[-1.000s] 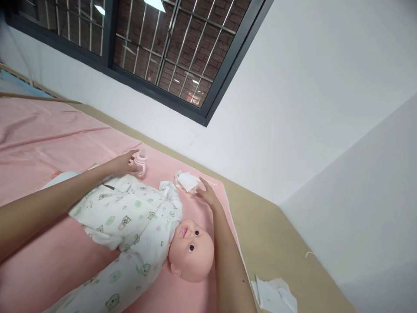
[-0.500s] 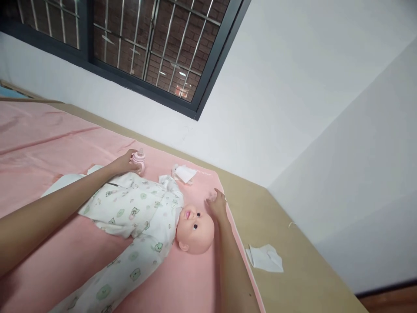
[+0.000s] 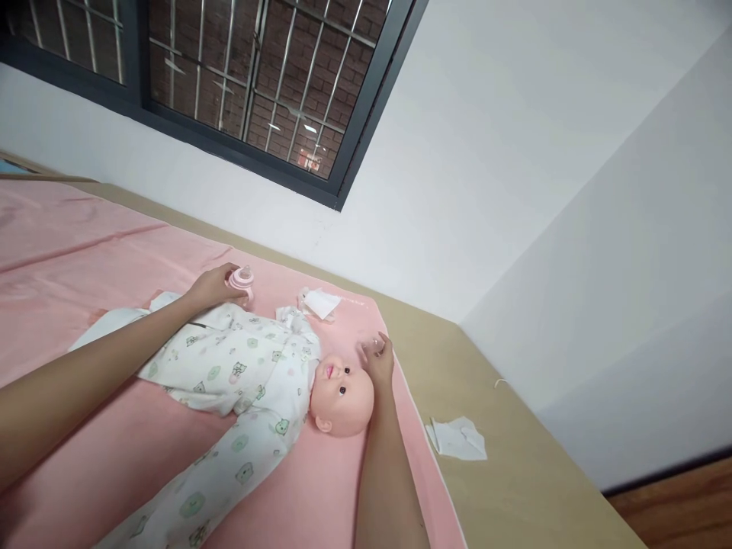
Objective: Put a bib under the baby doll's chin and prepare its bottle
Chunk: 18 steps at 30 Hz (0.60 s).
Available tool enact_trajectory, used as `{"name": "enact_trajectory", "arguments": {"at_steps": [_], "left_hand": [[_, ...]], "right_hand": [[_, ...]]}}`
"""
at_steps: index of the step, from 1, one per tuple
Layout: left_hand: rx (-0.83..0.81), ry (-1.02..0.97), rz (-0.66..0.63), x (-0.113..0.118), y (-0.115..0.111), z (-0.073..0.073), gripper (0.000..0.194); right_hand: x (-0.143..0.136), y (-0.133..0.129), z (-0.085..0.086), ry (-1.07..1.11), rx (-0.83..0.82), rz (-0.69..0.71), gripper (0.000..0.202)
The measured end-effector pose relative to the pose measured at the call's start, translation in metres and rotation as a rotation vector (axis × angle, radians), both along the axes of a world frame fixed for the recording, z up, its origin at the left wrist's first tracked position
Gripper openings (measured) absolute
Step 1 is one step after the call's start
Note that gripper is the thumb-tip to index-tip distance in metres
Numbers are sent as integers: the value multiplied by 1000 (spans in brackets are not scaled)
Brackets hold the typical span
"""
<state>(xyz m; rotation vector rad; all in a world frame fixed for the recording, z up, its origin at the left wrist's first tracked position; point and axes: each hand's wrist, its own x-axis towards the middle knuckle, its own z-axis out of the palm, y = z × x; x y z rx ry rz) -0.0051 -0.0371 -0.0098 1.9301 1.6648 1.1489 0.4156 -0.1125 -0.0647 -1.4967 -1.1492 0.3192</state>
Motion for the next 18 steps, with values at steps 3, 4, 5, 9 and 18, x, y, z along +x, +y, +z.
{"name": "enact_trajectory", "arguments": {"at_steps": [3,4,5,9,18], "left_hand": [[81,-74,-1,-1,-3,6,54],[106,-98,-15,0,-4,8,56],[128,-120,-35,1,-5,11,56],[194,-175,-132,14,-20,28,58],[403,125,-453,43,-109,86,61]], "right_hand": [[-6,-3,24,150,87,17,66],[-9,-4,34,178,109,26,67],[-12,-5,45,196,129,43,68],[-37,-17,89,185,269,251,72],[-117,-74,158,-80,321,638,52]]}}
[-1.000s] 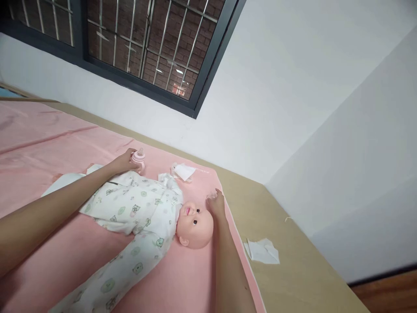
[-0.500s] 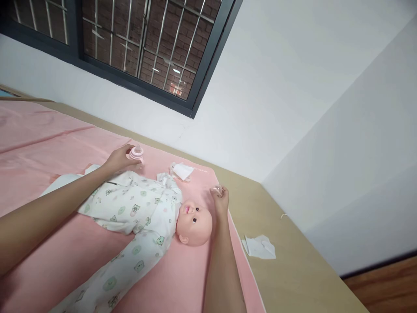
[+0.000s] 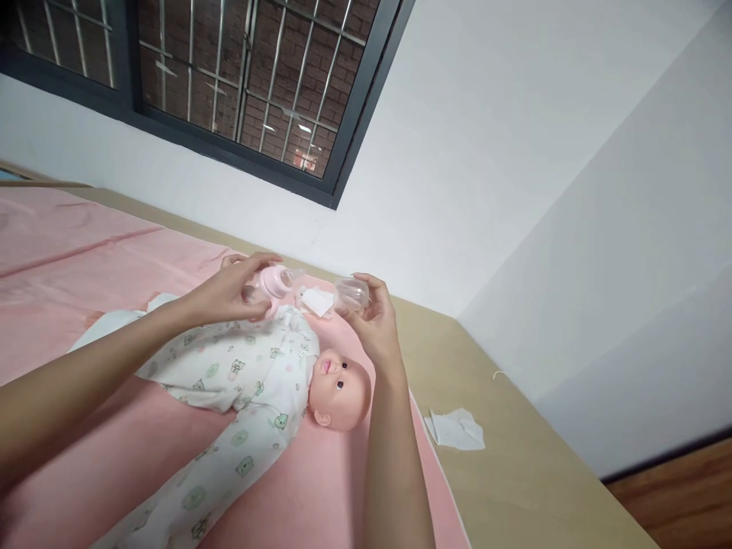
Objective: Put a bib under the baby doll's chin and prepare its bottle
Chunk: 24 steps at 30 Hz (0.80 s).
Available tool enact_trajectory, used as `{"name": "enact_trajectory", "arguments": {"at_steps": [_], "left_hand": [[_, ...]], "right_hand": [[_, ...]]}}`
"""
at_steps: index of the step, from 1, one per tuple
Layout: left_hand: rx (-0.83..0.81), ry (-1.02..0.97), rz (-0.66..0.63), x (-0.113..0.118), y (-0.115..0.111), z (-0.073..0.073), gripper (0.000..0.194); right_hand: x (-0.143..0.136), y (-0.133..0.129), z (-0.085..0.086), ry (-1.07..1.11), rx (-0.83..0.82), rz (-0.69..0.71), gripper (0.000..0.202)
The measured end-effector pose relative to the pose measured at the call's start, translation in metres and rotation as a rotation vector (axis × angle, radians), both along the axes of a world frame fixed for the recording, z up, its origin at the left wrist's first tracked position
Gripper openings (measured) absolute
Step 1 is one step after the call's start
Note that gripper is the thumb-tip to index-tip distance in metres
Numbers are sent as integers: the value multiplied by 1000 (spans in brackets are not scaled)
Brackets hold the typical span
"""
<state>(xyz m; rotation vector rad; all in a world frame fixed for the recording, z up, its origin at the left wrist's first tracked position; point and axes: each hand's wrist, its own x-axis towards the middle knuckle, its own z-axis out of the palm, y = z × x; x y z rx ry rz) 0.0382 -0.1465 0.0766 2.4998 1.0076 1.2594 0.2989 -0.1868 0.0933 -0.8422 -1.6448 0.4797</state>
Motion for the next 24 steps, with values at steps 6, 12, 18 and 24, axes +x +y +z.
{"name": "enact_trajectory", "arguments": {"at_steps": [6,12,18,24], "left_hand": [[112,175,-121,5,-25,7,70],[103,179,-171,5,-36,11,73],[28,160,-230,3,-41,14,72],[-16,144,-275,2,-44,15,74]], "right_hand": [[-25,-21,9,-104,60,129,49],[-35,-31,10,-236,16,208,47],[-36,-31,8,-268,42,264,44],[-34,-29,7,-269,60,305,43]]}}
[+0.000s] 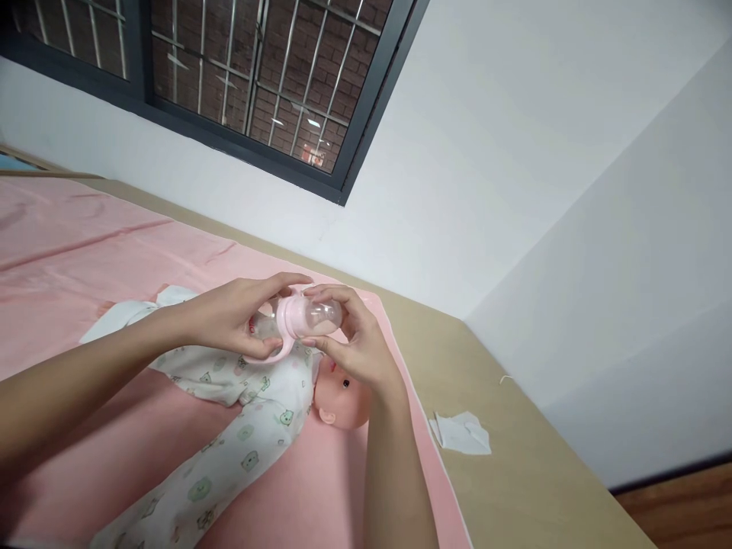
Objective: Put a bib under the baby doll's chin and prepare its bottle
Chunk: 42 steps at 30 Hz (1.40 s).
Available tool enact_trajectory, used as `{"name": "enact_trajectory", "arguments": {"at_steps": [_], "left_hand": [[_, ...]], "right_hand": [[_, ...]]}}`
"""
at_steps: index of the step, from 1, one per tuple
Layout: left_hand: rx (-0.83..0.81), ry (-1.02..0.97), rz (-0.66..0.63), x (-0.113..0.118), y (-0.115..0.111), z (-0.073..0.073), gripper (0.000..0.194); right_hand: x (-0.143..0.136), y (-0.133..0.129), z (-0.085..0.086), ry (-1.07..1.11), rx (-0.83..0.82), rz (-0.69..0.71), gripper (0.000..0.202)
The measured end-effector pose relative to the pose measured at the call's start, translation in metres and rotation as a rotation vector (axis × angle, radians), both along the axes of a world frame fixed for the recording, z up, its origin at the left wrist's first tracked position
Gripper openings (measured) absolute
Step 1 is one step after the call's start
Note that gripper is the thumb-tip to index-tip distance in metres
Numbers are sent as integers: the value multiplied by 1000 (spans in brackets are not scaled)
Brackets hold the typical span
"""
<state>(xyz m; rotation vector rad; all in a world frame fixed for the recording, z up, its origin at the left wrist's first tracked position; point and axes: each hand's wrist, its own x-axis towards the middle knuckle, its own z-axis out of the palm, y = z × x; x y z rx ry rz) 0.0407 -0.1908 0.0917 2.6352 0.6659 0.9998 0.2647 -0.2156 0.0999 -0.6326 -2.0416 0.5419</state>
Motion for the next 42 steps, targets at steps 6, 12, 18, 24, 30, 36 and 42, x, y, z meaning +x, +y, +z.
{"name": "enact_trajectory", "arguments": {"at_steps": [6,12,18,24,30,36,42], "left_hand": [[-11,-1,4,0,-4,2,73],[16,-3,-13,2,-2,1,68],[38,14,1,2,3,-1,65],[-19,38,9,2,6,-2,70],[-63,30,4,2,8,-1,71],[-100,41,11,1,10,-1,73],[-119,-4,-11,2,11,0,72]], "right_hand": [[-2,-3,2,16,-6,2,44],[-2,-2,0,34,-40,-19,44],[-6,2,-5,67,-50,-42,47],[-8,7,-8,61,-68,-78,48],[-9,11,-13,83,-76,-62,49],[-10,13,-15,78,-89,-84,51],[-12,16,-18,94,-102,-89,53]]}}
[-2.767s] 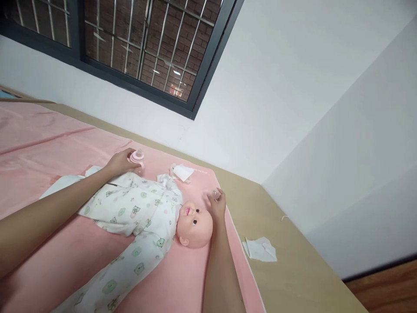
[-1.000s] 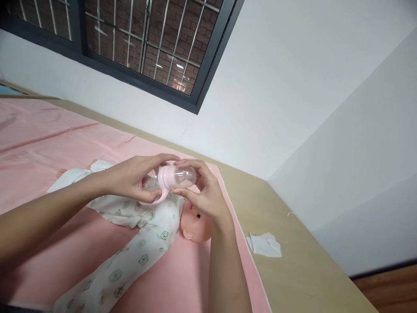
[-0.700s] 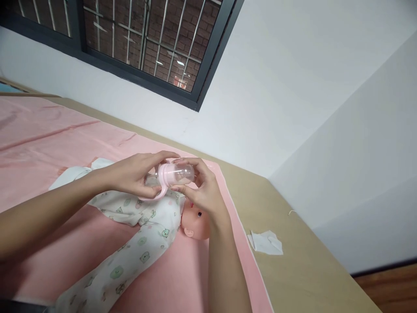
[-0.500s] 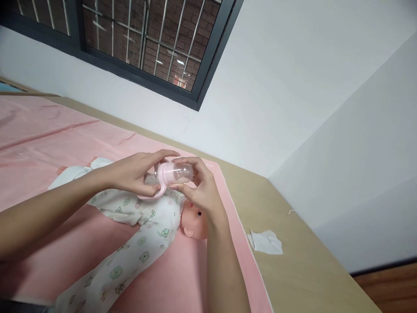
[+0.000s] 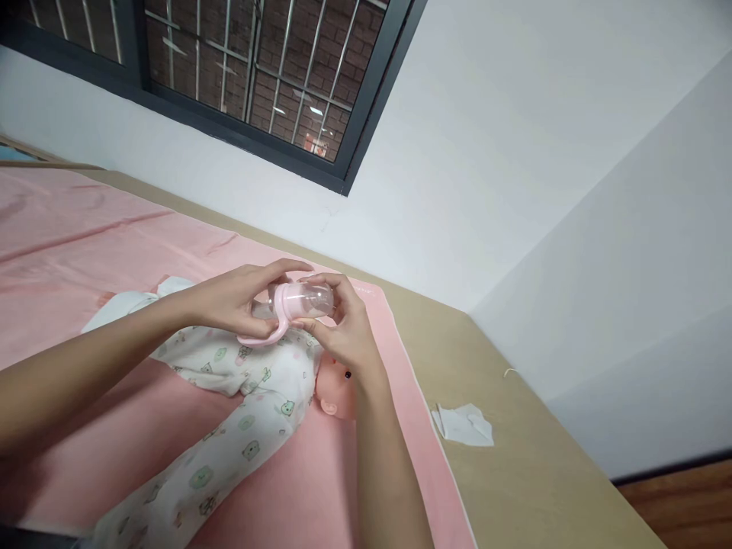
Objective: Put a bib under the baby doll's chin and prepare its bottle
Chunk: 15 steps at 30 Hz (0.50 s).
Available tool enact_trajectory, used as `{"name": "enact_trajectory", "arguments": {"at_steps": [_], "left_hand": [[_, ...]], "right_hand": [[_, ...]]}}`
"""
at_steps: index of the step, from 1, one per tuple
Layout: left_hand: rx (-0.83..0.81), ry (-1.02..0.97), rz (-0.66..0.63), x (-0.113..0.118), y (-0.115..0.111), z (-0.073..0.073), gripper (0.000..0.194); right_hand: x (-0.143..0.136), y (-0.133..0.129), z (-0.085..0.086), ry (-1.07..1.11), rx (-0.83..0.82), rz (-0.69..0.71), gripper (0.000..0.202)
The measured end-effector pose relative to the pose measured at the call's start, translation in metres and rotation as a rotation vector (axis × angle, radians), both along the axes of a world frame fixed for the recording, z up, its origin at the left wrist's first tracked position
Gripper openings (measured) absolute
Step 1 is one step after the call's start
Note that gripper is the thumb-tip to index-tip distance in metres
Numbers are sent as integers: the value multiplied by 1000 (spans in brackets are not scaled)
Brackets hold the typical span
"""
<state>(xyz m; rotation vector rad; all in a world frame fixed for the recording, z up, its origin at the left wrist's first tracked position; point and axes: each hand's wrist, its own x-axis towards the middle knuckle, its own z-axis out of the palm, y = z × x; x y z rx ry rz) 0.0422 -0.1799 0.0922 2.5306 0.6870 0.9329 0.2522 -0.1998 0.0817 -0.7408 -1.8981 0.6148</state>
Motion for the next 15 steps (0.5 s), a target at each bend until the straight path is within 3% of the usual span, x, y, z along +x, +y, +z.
{"name": "enact_trajectory", "arguments": {"at_steps": [9,15], "left_hand": [[-35,39,37,7,2,-7,69],[184,11,180,-2,-14,-4,59]], "right_hand": [[7,-1,6,-28,51,-9,51],[30,8,11,21,124,-257,50]]}}
